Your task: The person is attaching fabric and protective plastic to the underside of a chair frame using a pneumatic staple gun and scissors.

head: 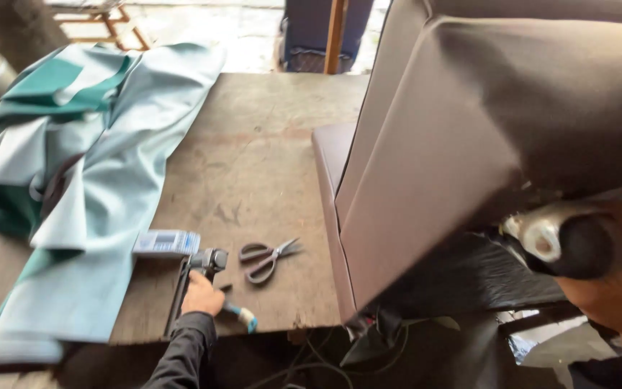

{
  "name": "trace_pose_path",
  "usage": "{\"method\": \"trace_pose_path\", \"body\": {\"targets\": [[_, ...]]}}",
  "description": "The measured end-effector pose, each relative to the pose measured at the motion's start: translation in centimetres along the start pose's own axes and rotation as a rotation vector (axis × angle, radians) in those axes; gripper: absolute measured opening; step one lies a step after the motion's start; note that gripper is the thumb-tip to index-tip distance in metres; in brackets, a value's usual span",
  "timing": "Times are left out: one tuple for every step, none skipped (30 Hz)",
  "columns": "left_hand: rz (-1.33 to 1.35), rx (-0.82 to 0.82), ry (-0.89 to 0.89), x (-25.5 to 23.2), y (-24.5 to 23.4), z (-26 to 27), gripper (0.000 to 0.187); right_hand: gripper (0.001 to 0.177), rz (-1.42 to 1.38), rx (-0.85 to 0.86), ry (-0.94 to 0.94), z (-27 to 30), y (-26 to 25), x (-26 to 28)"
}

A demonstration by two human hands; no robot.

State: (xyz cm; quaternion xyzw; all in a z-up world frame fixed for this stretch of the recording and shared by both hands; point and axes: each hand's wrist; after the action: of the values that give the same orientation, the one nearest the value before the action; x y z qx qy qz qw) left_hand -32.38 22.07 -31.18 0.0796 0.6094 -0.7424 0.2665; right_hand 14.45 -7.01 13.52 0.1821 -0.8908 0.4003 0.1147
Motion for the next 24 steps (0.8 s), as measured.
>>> {"method": "trace_pose_path", "body": {"targets": [[-0.066,-0.038,0.057,0.9,1.5,-2.2,0.075,0.063,-0.022,-0.03,0.087,1.0,0.4,-0.3],[-0.129,-0.077,0.116,1.7,3.0,-4.4,0.094,0.057,-0.045,-0.062,0.174,2.0,0.8,-0.7],[-0.134,-0.068,0.143,2.5,5.0,-6.3,0.094,0.057,-0.026,-0.077,0.191,2.6,1.4,-1.2],[-0.179,-0.093,0.177,3.3,7.1,-8.2,0.099,0.048,-0.076,-0.114,0.311,3.3,1.9,-1.7],[-0.221,-0.121,0.211,4.2,9.2,-10.0,0.104,0.04,-0.127,-0.153,0.427,4.2,2.3,-2.2],[-0.224,-0.114,0.238,3.4,9.6,-9.8,0.104,0.04,-0.11,-0.171,0.44,3.5,3.2,-0.6],[-0.424,-0.278,0.268,2.7,10.0,-9.3,0.1,0.034,0.071,-0.31,0.233,3.2,3.9,1.1],[-0.617,-0.449,0.296,1.9,10.5,-8.7,0.098,0.033,0.259,-0.433,0.021,2.8,4.5,2.6],[-0.619,-0.439,0.347,0.5,9.8,-7.5,0.098,0.033,0.297,-0.446,0.053,3.3,5.1,3.0],[-0.619,-0.697,0.499,-0.8,9.1,-6.1,0.079,0.068,0.327,-0.509,0.078,3.8,5.6,3.3],[-0.597,-0.965,0.646,-2.1,8.1,-5.1,0.059,0.105,0.356,-0.577,0.105,4.5,6.2,3.5],[-0.587,-0.96,0.702,-2.8,9.3,-5.2,0.059,0.105,0.394,-0.597,0.138,4.6,6.2,3.8],[-0.507,-0.81,0.787,-3.5,10.2,-5.6,0.054,0.103,0.258,-0.583,0.123,4.4,6.3,3.7],[-0.433,-0.655,0.866,-4.1,11.0,-5.9,0.05,0.102,0.123,-0.57,0.105,4.2,6.4,3.7],[-0.433,-0.654,0.894,-4.2,12.6,-6.3,0.05,0.102,0.139,-0.585,0.119,4.0,6.0,4.0],[-0.411,-0.535,0.898,-4.3,14.2,-6.8,0.048,0.077,0.129,-0.556,0.101,3.9,5.7,4.4],[-0.39,-0.418,0.895,-4.3,15.9,-7.1,0.047,0.053,0.115,-0.523,0.078,3.7,5.3,4.6],[-0.391,-0.417,0.915,-4.3,16.0,-6.8,0.047,0.053,0.128,-0.536,0.088,3.7,5.3,4.9],[-0.407,-0.353,0.859,-4.7,16.2,-6.5,0.036,0.048,0.086,-0.522,0.107,3.5,5.2,5.1],[-0.424,-0.29,0.801,-5.0,16.4,-6.2,0.029,0.045,0.044,-0.509,0.126,3.2,5.1,5.2],[-0.425,-0.291,0.816,-5.3,16.6,-6.7,0.029,0.045,0.053,-0.52,0.131,3.2,4.9,5.5],[-0.429,-0.298,0.765,-5.5,16.9,-7.2,0.033,0.043,0.079,-0.513,0.136,3.1,4.8,5.8],[-0.438,-0.302,0.704,-5.1,17.0,-7.4,0.038,0.042,0.097,-0.499,0.141,3.0,4.9,6.1],[-0.444,-0.301,0.71,-4.9,16.7,-7.6,0.038,0.042,0.098,-0.502,0.149,3.2,4.9,6.4]]}}
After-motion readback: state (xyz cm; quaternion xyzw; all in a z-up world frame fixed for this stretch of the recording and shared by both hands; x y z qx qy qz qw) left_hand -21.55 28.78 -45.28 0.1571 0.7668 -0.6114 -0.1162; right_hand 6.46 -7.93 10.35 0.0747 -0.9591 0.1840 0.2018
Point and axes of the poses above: each hand's wrist, its own z-axis away from the middle knuckle, its own y-axis out of the palm, x = y × z, and after that the axes turned 9 degrees about -x, right-handed
